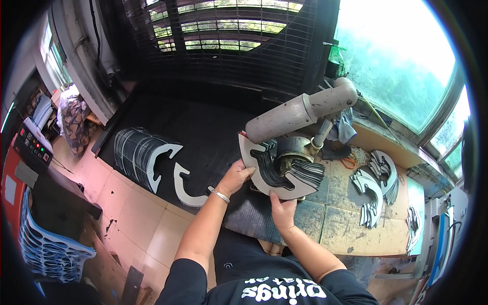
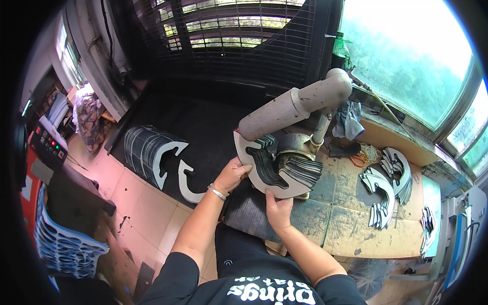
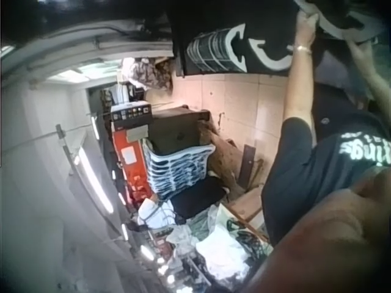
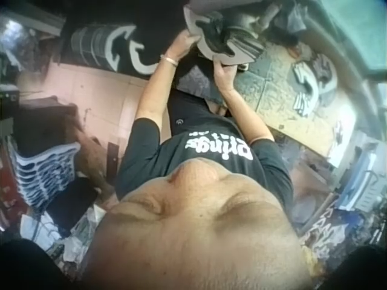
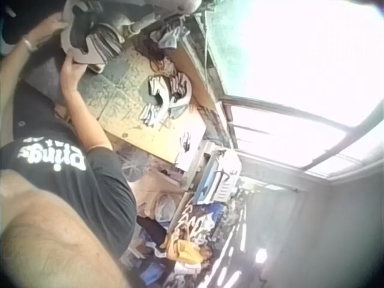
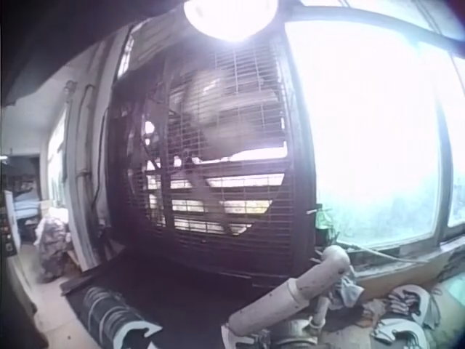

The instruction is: The worker sorts through a stack of cut material and uses a heated industrial press to flatten shoe components.

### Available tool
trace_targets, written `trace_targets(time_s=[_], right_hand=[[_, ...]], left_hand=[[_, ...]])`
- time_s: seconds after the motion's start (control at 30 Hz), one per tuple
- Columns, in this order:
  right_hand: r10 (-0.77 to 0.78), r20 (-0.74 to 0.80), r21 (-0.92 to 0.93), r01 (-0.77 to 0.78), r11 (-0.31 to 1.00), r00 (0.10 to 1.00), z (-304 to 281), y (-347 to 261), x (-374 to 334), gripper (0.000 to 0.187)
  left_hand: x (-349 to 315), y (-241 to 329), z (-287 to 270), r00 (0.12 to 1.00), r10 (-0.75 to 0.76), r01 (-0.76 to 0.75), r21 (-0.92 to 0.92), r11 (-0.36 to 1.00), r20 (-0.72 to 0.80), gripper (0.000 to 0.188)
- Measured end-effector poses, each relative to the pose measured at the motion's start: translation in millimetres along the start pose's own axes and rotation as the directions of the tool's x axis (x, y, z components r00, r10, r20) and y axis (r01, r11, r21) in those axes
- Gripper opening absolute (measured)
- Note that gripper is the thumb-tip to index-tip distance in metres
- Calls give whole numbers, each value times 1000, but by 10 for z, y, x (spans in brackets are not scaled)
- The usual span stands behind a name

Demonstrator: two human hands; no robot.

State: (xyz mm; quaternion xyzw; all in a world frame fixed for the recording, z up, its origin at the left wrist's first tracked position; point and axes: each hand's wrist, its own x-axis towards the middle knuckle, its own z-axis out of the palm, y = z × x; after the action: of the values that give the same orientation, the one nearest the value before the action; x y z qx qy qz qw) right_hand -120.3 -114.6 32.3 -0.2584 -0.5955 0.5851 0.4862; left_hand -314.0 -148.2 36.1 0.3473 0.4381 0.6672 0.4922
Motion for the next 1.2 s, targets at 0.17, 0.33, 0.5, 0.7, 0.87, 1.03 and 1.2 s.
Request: trace_targets(time_s=[0.17, 0.33, 0.5, 0.7, 0.87, 1.03, 1.2], right_hand=[[0, 46, 31, -2, 1000, 999, 80, 9, 44, 28], [-37, 64, 34, 35, 999, 997, 198, -20, 94, 26], [-56, 74, 3, 56, 998, 996, 308, -53, 195, 20], [-45, 91, -13, 46, 999, 995, 375, -144, 178, 18], [-19, 109, 61, 13, 998, 994, 276, -111, 102, 21], [-2, 56, 130, -6, 991, 998, 184, -82, 26, 23], [1, 35, 131, -5, 991, 999, 96, -80, -30, 24]], left_hand=[[-42, 85, -33, 999, 33, -33, -90, 995, -3, 29], [-70, 159, -153, 998, 58, -60, -63, 996, -33, 33], [-87, 280, -169, 993, 98, -104, -91, 990, -69, 33], [-120, 289, -271, 989, 126, -134, -113, 985, -73, 35], [-110, 236, -156, 992, 114, -118, -122, 985, -45, 32], [-110, 207, -24, 996, 85, -88, -141, 986, -26, 31], [-82, 74, -55, 999, 50, -50, -77, 996, -4, 31]])
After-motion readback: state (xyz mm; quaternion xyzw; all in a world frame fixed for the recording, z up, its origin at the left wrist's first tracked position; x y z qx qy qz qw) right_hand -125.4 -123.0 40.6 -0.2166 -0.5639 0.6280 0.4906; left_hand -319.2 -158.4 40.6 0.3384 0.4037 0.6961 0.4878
